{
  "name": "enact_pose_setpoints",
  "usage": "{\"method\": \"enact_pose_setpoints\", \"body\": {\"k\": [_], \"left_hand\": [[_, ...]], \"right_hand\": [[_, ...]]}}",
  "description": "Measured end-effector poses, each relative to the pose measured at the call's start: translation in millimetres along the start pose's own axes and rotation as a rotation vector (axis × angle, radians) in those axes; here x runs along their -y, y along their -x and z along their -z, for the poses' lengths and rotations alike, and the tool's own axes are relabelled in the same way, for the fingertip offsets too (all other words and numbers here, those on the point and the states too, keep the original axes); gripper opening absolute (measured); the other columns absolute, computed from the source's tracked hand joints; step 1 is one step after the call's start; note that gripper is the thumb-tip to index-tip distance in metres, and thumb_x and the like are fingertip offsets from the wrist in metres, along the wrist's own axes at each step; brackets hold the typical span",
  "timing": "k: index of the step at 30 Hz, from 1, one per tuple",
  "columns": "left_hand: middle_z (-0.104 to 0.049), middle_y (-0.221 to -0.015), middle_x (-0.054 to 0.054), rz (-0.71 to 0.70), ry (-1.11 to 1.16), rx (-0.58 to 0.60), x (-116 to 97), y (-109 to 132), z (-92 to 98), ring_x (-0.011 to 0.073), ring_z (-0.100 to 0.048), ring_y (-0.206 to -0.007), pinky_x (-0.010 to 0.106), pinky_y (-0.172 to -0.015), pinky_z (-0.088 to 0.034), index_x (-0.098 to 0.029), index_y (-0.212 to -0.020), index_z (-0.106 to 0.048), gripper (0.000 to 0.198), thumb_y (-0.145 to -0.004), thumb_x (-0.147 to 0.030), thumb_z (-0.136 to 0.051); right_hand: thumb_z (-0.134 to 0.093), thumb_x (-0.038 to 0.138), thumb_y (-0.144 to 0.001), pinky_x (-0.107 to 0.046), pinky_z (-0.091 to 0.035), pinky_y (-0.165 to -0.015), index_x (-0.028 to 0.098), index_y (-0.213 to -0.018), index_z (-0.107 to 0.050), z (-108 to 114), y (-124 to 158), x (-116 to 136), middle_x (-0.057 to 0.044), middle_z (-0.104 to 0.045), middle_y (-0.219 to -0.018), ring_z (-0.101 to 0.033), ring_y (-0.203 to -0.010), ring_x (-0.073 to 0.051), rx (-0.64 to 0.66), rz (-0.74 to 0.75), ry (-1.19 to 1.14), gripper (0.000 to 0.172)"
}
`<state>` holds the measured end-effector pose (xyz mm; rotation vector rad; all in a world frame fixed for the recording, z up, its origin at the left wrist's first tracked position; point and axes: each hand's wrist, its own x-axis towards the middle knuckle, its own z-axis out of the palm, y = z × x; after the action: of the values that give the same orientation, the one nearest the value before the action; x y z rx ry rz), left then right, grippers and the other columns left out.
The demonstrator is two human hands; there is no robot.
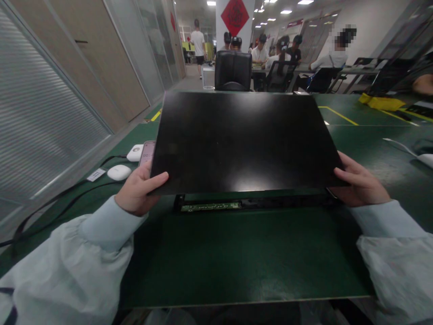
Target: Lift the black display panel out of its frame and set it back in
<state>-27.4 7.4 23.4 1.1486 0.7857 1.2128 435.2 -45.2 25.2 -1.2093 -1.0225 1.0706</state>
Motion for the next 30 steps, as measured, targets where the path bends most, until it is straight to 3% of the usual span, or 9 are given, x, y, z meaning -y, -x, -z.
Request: {"method": "enact_pose_setpoints", "body": {"k": [5,10,18,23,30], "left_hand": [[-0.081,-0.100,0.003,-0.120,-0.127,-0.024,1,-3,10.4,0.0300,-0.075,-0.103,0.039,-0.090,-0.063,-0.023,-0.102,-0.076,0.042,-0.064,-0.027,-0.093],[-0.077,-0.119,0.002,-0.183,-0.202,0.006,9,-4,-0.9,0.0285,-0.071,-0.114,0.041,-0.101,-0.059,-0.030,-0.128,-0.067,0.068,-0.065,-0.019,-0.092],[-0.079,-0.111,0.005,-0.178,-0.236,0.154,27,-10,-0.8,0.0219,-0.077,-0.098,0.029,-0.088,-0.063,-0.022,-0.127,-0.059,0.059,-0.074,-0.015,-0.086],[-0.079,-0.110,0.008,-0.091,-0.231,0.129,32,-10,0.4,0.0254,-0.077,-0.097,0.034,-0.086,-0.063,-0.020,-0.130,-0.052,0.067,-0.073,-0.021,-0.088],[-0.075,-0.119,0.012,-0.024,-0.250,0.112,38,-8,-0.6,0.0308,-0.072,-0.112,0.044,-0.098,-0.058,-0.019,-0.130,-0.052,0.068,-0.072,-0.023,-0.088]], "right_hand": [[-0.087,0.029,-0.063,-0.046,-0.043,-0.117,0.037,-0.119,-0.073,-2,-6,-4,0.002,-0.070,-0.133,-0.057,-0.134,-0.028,-0.053,0.127,0.097,0.058],[-0.092,0.027,-0.057,-0.042,-0.035,-0.122,0.033,-0.115,-0.076,14,-17,-14,0.000,-0.074,-0.124,-0.060,-0.129,-0.025,-0.143,0.204,0.144,0.061],[-0.091,0.024,-0.054,-0.038,-0.046,-0.112,0.033,-0.116,-0.076,33,-31,-37,0.003,-0.076,-0.100,-0.069,-0.102,-0.018,-0.189,0.099,0.203,0.065],[-0.090,0.024,-0.053,-0.035,-0.054,-0.101,0.033,-0.110,-0.077,32,-32,-41,0.003,-0.076,-0.096,-0.069,-0.092,-0.017,-0.174,0.070,0.201,0.059],[-0.091,0.023,-0.048,-0.036,-0.059,-0.094,0.030,-0.100,-0.077,33,-30,-45,0.001,-0.077,-0.097,-0.069,-0.090,-0.019,-0.207,0.046,0.202,0.055]]}}
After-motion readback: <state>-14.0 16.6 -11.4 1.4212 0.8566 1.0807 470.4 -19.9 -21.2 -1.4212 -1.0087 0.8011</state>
